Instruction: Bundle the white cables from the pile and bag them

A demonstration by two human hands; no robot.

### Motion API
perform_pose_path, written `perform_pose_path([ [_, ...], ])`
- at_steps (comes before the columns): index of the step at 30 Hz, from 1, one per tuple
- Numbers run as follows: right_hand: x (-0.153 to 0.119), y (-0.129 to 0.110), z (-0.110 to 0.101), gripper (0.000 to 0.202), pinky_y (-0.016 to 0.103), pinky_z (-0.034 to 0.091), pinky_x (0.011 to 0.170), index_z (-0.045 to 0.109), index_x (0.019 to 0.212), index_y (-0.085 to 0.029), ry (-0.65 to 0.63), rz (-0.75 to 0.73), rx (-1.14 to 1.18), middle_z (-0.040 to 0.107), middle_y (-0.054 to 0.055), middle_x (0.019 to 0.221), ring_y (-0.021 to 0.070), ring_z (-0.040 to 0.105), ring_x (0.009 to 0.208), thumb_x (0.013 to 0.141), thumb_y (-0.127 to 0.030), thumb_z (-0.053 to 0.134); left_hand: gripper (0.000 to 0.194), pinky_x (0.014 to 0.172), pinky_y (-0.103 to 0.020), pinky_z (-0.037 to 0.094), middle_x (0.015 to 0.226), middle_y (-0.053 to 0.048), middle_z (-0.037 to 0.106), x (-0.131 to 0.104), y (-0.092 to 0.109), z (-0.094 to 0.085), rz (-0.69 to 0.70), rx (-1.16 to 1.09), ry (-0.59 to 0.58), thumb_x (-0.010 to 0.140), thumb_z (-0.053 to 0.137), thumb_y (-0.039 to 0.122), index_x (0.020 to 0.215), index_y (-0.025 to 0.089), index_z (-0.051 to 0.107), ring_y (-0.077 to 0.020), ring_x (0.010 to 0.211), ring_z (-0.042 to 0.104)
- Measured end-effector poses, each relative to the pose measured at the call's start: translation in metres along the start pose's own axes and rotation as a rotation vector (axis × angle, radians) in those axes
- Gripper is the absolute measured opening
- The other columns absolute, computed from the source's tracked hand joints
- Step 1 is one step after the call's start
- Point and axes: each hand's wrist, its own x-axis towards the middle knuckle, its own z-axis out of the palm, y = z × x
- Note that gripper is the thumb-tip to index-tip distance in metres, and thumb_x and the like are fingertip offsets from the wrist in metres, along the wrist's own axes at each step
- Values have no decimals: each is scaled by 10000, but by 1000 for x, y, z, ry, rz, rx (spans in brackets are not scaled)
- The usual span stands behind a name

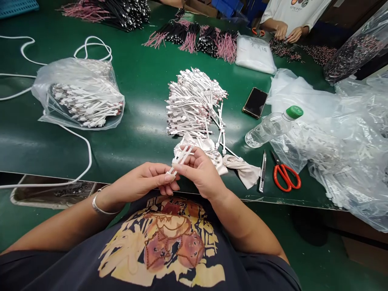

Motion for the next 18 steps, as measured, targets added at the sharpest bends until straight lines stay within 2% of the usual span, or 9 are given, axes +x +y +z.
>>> perform_pose_path([
  [2,1,0,2,415,204,496,606,575,1061,-223,-7,-6,-1,641,-22,774,94,598,662,686,-242,752,295,673,-236,462,861,-54,693,0,-1,0,22,12,9,874,522,395,889,141,672,-110,712,596],
  [3,1,-1,3,344,196,496,592,606,991,-208,9,-20,-6,642,-22,747,91,598,646,683,-239,756,305,671,-231,452,867,-51,684,0,-2,-1,45,26,36,877,515,399,892,144,681,-110,728,586],
  [6,2,-5,1,183,151,467,487,635,787,-171,97,-64,9,635,-24,642,83,607,582,684,-249,764,298,584,-185,387,730,-4,597,-2,-5,-4,139,17,225,871,529,394,916,161,709,-72,645,484],
  [9,-1,-7,0,172,140,503,505,632,752,-166,173,-61,101,654,-17,612,95,652,594,691,-257,764,283,474,-154,306,603,38,471,-1,-8,-9,164,-223,381,840,587,374,1009,180,703,-42,537,377],
  [11,-3,-5,1,174,133,519,510,628,747,-167,204,-49,165,666,-16,621,99,669,596,693,-260,765,281,490,-141,352,635,25,516,0,-9,-11,147,-404,413,814,629,337,1032,174,697,-38,559,440],
  [13,-5,-1,3,182,125,526,506,618,739,-169,227,-53,223,678,-17,647,102,680,599,690,-261,768,256,591,-160,449,734,-15,608,2,-9,-11,120,-514,428,793,657,282,1010,154,704,-62,648,548],
  [15,-5,2,6,196,123,533,508,606,738,-170,240,-50,262,691,-11,674,109,690,609,689,-266,770,228,683,-198,500,811,-51,662,3,-8,-10,95,-575,430,786,660,237,984,135,710,-94,713,609],
  [18,-3,7,10,219,124,542,521,597,748,-167,248,-27,283,700,0,684,119,697,620,685,-279,774,218,715,-216,515,845,-72,692,5,-10,-8,92,-614,416,791,647,216,978,125,711,-114,741,638],
])
